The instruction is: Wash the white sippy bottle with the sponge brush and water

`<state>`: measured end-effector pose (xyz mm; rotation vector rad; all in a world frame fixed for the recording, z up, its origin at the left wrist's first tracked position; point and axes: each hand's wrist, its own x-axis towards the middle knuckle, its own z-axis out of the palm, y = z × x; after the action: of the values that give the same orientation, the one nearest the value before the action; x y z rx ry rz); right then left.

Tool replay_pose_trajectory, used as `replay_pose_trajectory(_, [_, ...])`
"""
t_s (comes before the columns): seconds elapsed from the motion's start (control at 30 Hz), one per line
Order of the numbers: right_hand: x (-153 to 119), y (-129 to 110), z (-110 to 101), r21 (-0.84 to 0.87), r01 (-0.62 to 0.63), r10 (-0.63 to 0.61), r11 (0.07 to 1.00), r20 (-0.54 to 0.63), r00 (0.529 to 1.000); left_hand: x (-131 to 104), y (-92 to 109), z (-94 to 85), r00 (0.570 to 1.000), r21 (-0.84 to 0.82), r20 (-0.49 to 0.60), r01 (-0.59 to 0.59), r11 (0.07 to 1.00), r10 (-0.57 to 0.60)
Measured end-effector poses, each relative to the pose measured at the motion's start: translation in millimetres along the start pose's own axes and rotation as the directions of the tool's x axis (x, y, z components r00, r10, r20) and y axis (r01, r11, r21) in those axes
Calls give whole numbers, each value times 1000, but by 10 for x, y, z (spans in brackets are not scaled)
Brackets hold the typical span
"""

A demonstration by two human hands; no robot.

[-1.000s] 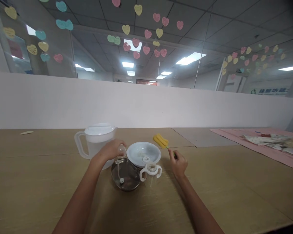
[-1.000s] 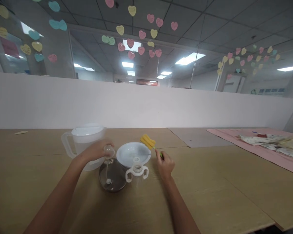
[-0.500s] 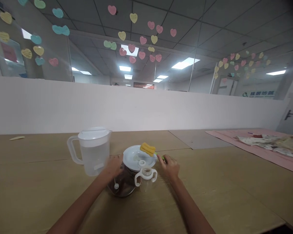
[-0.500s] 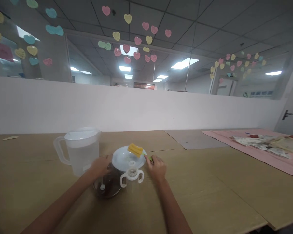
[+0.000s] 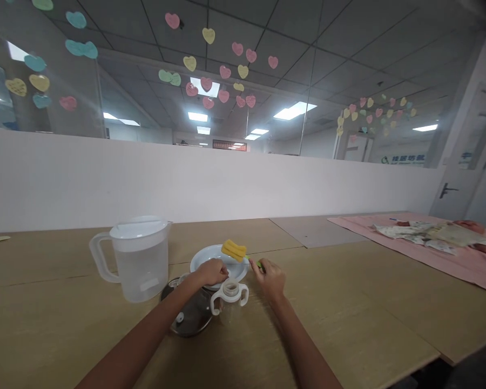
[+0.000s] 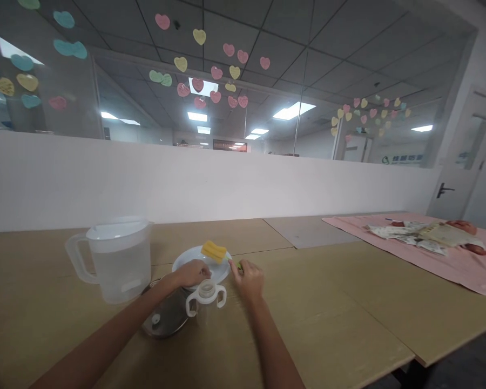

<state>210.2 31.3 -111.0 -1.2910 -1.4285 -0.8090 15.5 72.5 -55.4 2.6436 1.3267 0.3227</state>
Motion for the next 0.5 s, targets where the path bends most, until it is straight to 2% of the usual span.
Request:
replay_pose_trajectory(0.07, [2, -5, 0, -6, -3, 3, 1000, 6, 1000, 29, -41, 4, 1000, 31, -27, -8, 999, 9])
replay_pose_trajectory(0.2, [-2, -6, 6, -3, -8, 8, 1000, 24, 1000, 57, -151, -11, 989, 133, -148, 21, 991, -1])
replay_pose_trajectory(0.37, [-20, 4, 23, -4, 16, -16, 1000, 18, 1000, 99, -253, 22, 986, 195, -165, 57, 979, -25])
replay_pose_trajectory(0.5, [-25, 13, 29, -8, 17, -17, 1000, 21, 1000, 91, -210, -16, 976, 165, -210, 90, 982, -54])
